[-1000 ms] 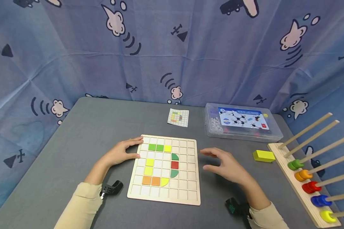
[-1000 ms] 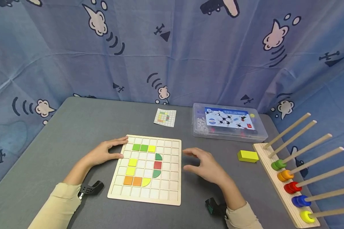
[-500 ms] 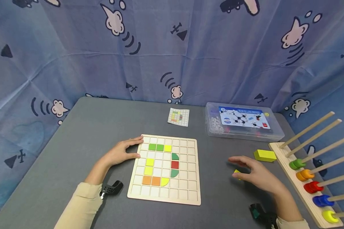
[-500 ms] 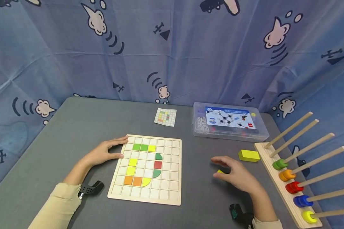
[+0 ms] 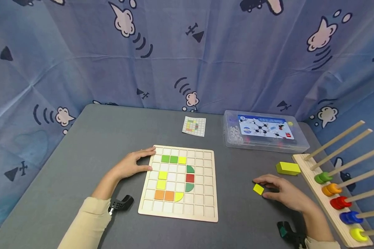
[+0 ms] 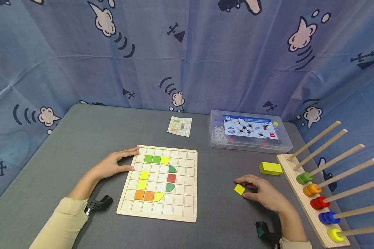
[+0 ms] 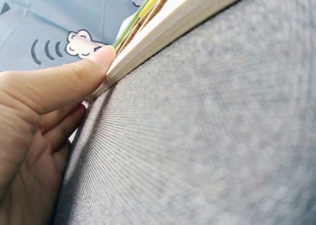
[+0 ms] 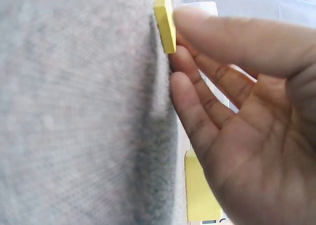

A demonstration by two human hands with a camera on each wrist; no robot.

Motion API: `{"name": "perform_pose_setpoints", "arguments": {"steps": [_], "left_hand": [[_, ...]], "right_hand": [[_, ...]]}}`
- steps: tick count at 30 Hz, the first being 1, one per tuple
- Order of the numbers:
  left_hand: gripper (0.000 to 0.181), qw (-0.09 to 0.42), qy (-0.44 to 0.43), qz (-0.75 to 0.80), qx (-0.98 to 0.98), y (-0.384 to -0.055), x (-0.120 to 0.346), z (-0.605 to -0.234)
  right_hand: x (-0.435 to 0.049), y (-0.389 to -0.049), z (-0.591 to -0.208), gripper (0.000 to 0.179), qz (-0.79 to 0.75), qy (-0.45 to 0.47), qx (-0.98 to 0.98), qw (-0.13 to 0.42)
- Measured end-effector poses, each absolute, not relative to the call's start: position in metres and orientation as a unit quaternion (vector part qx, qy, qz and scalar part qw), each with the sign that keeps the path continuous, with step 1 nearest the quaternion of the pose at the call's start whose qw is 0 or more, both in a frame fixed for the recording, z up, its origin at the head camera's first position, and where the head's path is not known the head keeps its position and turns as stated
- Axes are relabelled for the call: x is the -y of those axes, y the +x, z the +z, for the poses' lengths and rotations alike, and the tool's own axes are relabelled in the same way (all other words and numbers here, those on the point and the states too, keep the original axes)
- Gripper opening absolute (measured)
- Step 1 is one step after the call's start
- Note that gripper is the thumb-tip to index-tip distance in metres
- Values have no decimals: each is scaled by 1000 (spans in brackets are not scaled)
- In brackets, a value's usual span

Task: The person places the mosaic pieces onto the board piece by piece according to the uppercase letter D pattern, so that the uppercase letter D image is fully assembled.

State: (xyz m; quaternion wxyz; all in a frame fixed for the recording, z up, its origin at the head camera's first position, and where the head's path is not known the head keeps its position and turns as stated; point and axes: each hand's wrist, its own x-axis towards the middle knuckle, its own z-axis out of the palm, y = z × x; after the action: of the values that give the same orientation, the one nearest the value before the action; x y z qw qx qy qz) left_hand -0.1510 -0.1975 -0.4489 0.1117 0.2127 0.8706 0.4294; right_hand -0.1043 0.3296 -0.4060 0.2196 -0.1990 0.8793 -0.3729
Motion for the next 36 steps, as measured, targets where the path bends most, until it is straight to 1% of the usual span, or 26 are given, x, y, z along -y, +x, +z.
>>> {"name": "perform_pose_setpoints", "arguments": {"steps": [5, 18, 30, 36], "left_hand": [[65, 117, 208, 434, -869, -151, 197, -448], [64, 111, 209, 423, -875, -151, 198, -448], [65, 105, 210, 421, -876, -150, 197, -448], [64, 105, 211, 427, -873, -150, 197, -447]], "right_hand": [[-331, -104, -411, 35, -368, -197, -887, 200], [-326, -103, -424, 22, -351, -204, -907, 110], [-312, -102, -420, 22, -287, -141, -941, 111], [-297, -99, -413, 22, -277, -131, -949, 79]]}}
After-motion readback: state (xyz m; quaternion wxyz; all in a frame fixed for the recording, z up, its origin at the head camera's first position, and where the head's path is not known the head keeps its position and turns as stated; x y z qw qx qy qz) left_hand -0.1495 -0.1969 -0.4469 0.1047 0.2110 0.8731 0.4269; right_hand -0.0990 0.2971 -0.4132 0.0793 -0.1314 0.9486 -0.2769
